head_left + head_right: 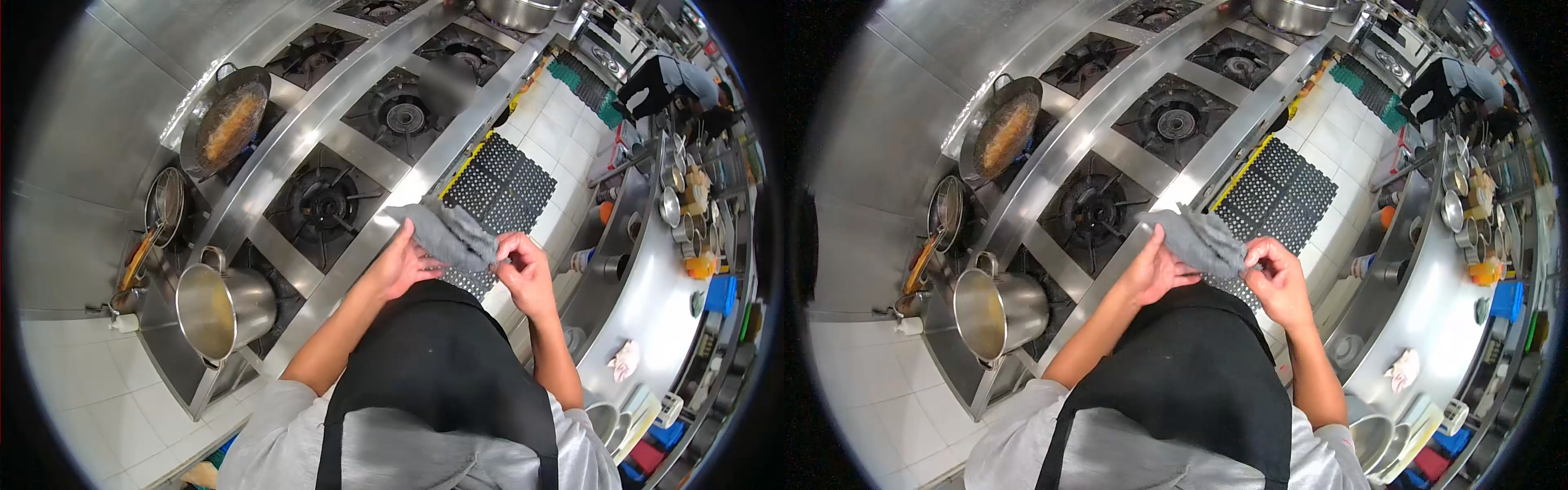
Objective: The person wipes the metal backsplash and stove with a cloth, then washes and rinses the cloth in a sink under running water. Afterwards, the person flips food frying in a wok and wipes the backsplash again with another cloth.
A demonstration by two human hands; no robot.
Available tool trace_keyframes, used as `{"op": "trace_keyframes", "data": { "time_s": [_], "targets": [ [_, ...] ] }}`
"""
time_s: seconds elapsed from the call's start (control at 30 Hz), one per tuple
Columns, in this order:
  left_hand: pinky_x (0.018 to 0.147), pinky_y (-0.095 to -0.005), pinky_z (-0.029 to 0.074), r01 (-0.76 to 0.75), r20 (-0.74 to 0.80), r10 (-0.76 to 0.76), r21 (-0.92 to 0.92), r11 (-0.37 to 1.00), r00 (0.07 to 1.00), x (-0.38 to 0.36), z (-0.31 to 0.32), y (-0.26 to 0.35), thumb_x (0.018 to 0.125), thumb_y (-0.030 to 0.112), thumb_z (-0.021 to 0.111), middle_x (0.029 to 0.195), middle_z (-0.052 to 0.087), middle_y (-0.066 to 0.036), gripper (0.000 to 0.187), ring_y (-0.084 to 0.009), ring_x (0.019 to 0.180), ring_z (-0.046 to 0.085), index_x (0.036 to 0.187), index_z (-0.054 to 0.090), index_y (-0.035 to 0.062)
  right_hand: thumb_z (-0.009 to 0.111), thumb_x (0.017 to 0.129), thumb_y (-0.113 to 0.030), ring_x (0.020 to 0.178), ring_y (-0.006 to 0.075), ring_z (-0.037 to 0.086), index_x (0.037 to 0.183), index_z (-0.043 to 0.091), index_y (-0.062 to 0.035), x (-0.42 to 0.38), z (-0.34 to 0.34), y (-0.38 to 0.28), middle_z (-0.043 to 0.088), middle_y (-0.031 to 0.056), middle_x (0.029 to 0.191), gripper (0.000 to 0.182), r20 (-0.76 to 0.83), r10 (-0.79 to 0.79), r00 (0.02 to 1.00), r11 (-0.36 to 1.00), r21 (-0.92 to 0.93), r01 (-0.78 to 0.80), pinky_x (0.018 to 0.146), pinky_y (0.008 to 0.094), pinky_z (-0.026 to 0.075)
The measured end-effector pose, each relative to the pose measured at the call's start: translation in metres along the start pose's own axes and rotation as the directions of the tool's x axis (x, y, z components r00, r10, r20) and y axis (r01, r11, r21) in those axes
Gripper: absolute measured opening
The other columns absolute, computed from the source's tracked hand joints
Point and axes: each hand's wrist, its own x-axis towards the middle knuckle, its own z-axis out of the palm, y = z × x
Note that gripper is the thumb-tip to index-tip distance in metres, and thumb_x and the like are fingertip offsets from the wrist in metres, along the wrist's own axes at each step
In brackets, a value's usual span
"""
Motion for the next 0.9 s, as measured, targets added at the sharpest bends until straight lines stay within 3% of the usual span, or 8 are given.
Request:
{"op": "trace_keyframes", "data": {
  "time_s": [0.27,0.37,0.4,0.5,0.57,0.7,0.77,0.9],
  "targets": [
    [0.115,-0.0454,0.042,-0.151,0.135,0.205,-0.329,0.932,0.969,0.140,0.065,0.057,0.108,0.033,0.041,0.141,0.062,-0.013,0.049,-0.0282,0.130,0.059,0.143,0.052,0.0005,0.078,0.088,-0.004,0.098,0.0098,0.054,0.132,0.051,-0.0064,0.116,-0.062,0.032,0.055,0.0015,0.108,0.052,-0.028,0.089,0.996,0.996,-0.027,-0.090,0.085,0.0256,0.047],
    [0.114,-0.0443,0.042,-0.099,0.302,0.201,-0.322,0.941,0.932,0.200,0.073,0.081,0.107,0.031,0.042,0.141,0.062,-0.015,0.050,-0.0287,0.130,0.059,0.143,0.051,-0.0024,0.074,0.091,-0.003,0.089,0.0084,0.054,0.133,0.051,-0.0057,0.188,-0.090,0.037,0.058,0.0001,0.103,0.047,-0.119,0.230,0.966,0.972,-0.011,-0.233,0.081,0.0236,0.047],
    [0.113,-0.0431,0.043,-0.100,0.329,0.202,-0.303,0.948,0.922,0.214,0.082,0.095,0.106,0.028,0.045,0.139,0.063,-0.015,0.048,-0.0282,0.128,0.061,0.141,0.053,-0.0033,0.071,0.094,-0.003,0.081,0.0076,0.052,0.119,0.060,-0.0023,0.208,-0.096,0.039,0.060,0.0002,0.097,0.027,-0.163,0.216,0.963,0.975,0.078,-0.206,0.075,0.0214,0.044],
    [0.114,-0.0438,0.042,-0.162,0.265,0.208,-0.186,0.969,0.942,0.261,0.089,0.120,0.105,0.026,0.043,0.137,0.064,-0.014,0.046,-0.0284,0.126,0.062,0.138,0.056,-0.0038,0.071,0.095,-0.004,0.082,0.0070,0.052,0.100,0.066,0.0019,0.261,-0.148,0.026,0.061,0.0016,0.094,0.010,-0.143,-0.056,0.988,0.914,-0.406,-0.007,0.074,0.0220,0.043],
    [0.113,-0.0432,0.042,-0.220,0.164,0.236,-0.112,0.969,0.958,0.280,0.096,0.140,0.104,0.022,0.046,0.137,0.065,-0.014,0.044,-0.0271,0.126,0.061,0.137,0.057,-0.0041,0.069,0.097,-0.005,0.086,0.0062,0.053,0.096,0.069,-0.0009,0.293,-0.170,0.014,0.062,-0.0027,0.092,0.005,-0.204,-0.152,0.967,0.931,-0.359,0.071,0.077,0.0222,0.042],
    [0.111,-0.0433,0.043,-0.364,-0.002,0.366,-0.085,0.927,0.931,0.300,0.122,0.192,0.102,0.020,0.050,0.134,0.066,-0.013,0.041,-0.0271,0.124,0.062,0.136,0.058,-0.0023,0.055,0.107,-0.016,0.092,0.0072,0.058,0.105,0.062,-0.0036,0.363,-0.206,0.002,0.066,-0.0008,0.094,0.014,-0.213,-0.015,0.977,0.995,0.097,0.036,0.084,0.0248,0.046],
    [0.109,-0.0438,0.044,-0.384,-0.046,0.383,-0.019,0.923,0.923,0.309,0.117,0.209,0.101,0.019,0.051,0.133,0.066,-0.013,0.040,-0.0275,0.122,0.063,0.134,0.059,-0.0015,0.053,0.108,-0.020,0.092,0.0111,0.063,0.109,0.060,-0.0058,0.403,-0.212,-0.020,0.068,0.0022,0.099,0.016,-0.100,0.165,0.981,0.896,0.431,-0.107,0.086,0.0268,0.048],
    [0.108,-0.0440,0.045,-0.454,-0.111,0.441,-0.149,0.878,0.890,0.337,0.113,0.234,0.100,0.018,0.052,0.132,0.067,-0.014,0.040,-0.0287,0.121,0.063,0.133,0.059,-0.0022,0.054,0.106,-0.018,0.097,0.0166,0.066,0.114,0.059,-0.0086,0.494,-0.241,0.001,0.068,0.0023,0.105,0.013,0.232,0.184,0.955,0.697,0.654,-0.293,0.085,0.0314,0.051]
  ]
}}
